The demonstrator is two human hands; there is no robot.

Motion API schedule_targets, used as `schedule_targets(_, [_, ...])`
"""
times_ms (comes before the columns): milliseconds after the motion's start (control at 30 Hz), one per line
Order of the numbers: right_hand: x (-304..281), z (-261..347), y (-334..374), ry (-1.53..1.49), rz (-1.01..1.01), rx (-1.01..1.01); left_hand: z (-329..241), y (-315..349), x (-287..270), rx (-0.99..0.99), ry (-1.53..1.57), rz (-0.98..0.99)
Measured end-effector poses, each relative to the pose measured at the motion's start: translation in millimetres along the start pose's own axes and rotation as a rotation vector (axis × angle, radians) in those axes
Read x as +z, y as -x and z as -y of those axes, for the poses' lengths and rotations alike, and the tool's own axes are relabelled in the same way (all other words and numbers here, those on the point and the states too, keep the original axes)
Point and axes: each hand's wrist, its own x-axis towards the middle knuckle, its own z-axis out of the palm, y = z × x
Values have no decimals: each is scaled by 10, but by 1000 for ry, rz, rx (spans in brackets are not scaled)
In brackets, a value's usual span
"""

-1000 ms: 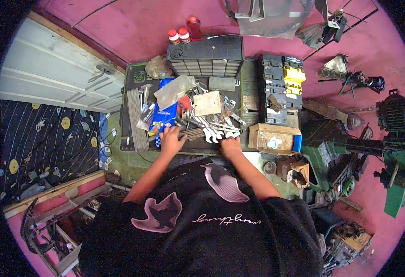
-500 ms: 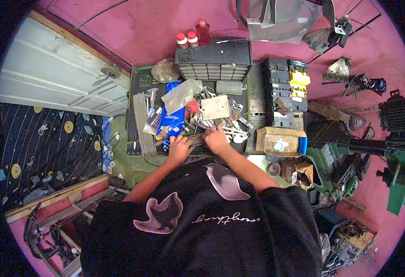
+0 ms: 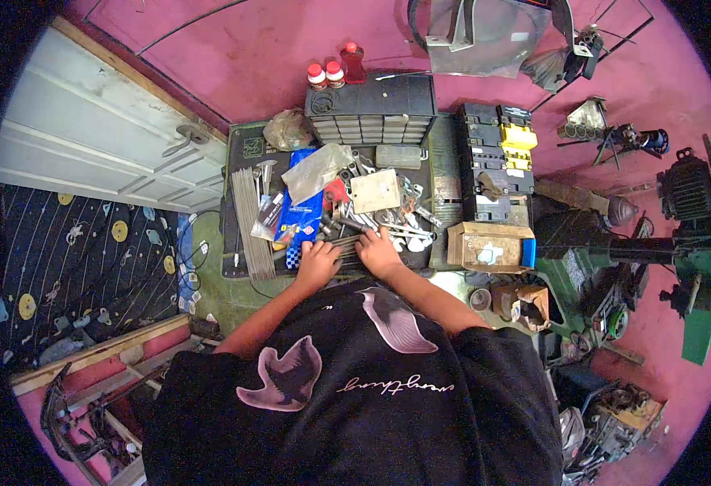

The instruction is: The person places a face shield on a wall rack, then repeatedly picks up thin metal rods from a cluttered workbench, aligns them, and stacks them into a neat pile. The person handles the rods one by one or in small groups throughout the clip.

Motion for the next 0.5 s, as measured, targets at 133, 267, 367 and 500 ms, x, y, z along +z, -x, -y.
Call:
schedule_targets(133, [-54, -26, -2, -34, -46, -12, 4, -4, -38, -5, 27, -16])
schedule_targets(267, [-72, -83, 76, -110, -182, 22, 55, -4, 6, 7, 35, -48])
schedule_targets(367, [-118, -171, 201, -119, -169, 115, -10, -55, -63, 3, 89, -61])
schedule_targets(500, [-188, -428, 368, -266, -258, 201, -64, -120, -93, -46, 175, -72])
